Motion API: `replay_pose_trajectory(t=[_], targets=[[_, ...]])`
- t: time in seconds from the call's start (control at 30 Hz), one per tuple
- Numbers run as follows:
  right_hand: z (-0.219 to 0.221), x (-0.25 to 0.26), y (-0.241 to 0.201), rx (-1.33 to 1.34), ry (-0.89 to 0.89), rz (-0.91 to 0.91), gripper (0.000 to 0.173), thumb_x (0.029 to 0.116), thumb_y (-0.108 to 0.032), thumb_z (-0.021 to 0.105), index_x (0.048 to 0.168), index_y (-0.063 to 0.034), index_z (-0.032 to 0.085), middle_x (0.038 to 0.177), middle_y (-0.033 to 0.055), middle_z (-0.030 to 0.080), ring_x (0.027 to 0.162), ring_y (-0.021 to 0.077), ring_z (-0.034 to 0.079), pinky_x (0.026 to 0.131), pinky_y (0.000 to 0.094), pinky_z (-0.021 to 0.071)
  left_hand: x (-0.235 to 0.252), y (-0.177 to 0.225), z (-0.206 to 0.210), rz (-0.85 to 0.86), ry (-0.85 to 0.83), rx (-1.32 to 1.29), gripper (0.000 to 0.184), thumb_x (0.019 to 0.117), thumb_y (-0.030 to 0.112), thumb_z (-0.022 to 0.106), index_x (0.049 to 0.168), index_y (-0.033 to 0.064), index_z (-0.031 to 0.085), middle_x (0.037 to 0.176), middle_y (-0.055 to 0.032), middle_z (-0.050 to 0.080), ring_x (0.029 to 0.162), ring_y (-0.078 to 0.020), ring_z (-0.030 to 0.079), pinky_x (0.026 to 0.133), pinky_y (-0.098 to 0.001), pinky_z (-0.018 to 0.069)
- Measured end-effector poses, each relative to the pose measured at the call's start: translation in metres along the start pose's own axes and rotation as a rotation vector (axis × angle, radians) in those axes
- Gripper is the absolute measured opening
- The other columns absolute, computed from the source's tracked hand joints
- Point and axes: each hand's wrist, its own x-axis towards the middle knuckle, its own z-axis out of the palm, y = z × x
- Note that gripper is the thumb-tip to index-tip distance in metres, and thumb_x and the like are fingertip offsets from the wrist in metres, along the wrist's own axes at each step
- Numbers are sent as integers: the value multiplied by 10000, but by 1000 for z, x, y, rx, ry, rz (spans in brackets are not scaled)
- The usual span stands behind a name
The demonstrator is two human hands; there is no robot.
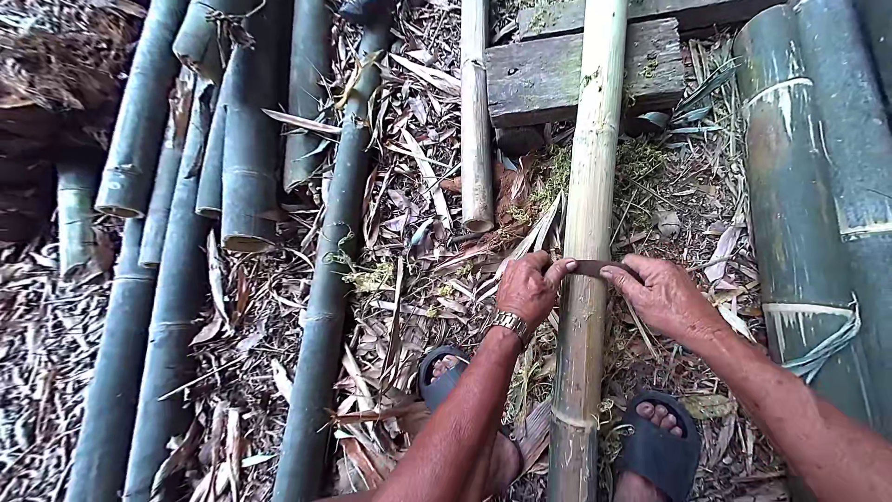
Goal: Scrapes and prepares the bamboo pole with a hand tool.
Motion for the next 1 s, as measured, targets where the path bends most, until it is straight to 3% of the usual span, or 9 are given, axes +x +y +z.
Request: replay_pose_trajectory(t=[0.13,0.33,0.4,0.47,0.57,0.73,0.8,0.9,1.0], targets=[[31,-55,15,32,-57,43,432,1035,-540,516,818,-179,612,630,-19,513,580,144,538,571,397,469,-50,-37,37,56,74,-8,447,1017,526,583,849,125,683,830,-35,637,854,-223,627,818,-453,508],[12,-22,1,11,-65,59,403,1044,-453,572,860,-100,638,646,61,560,583,220,575,567,471,484,-34,-10,9,30,10,-58,447,1052,450,567,925,35,676,814,-151,633,779,-321,624,741,-561,497],[22,-41,6,16,-64,44,410,1041,-487,556,844,-133,621,632,38,555,551,196,576,529,446,504,-47,-22,21,33,40,-46,447,1040,476,578,901,63,679,809,-122,638,781,-300,631,734,-539,514],[39,-76,14,46,-102,50,435,1031,-546,528,843,-165,624,653,5,544,594,166,562,570,421,491,-75,-48,46,29,57,-22,463,1022,547,557,892,125,697,847,-48,649,863,-239,638,813,-477,528],[47,-99,19,88,-169,104,468,1024,-562,524,894,-137,668,708,19,584,659,174,602,642,429,524,-95,-53,53,-24,-26,-6,486,1018,545,554,923,101,727,913,-57,683,959,-231,650,913,-457,505],[40,-80,12,49,-76,16,384,1035,-464,576,803,-159,599,592,-8,503,525,147,513,503,385,435,-78,-49,44,75,48,-22,455,1031,498,578,835,97,666,789,-72,624,782,-255,614,751,-494,499],[52,-108,20,85,-147,32,424,1030,-521,548,824,-158,620,636,-4,535,586,154,556,563,400,488,-108,-62,58,23,11,-18,478,1019,556,555,862,125,689,824,-37,641,841,-218,628,813,-455,513],[68,-145,31,158,-226,46,513,1020,-587,505,880,-118,658,696,32,570,650,179,577,621,417,494,-149,-67,67,-42,-56,16,563,1013,595,511,971,83,740,959,-78,704,1018,-245,661,975,-439,505],[59,-126,26,129,-173,36,441,1023,-537,542,849,-149,657,670,-4,563,627,131,567,608,376,489,-127,-59,57,-43,-55,32,496,1021,539,560,941,81,730,926,-79,696,974,-249,661,930,-465,508]])
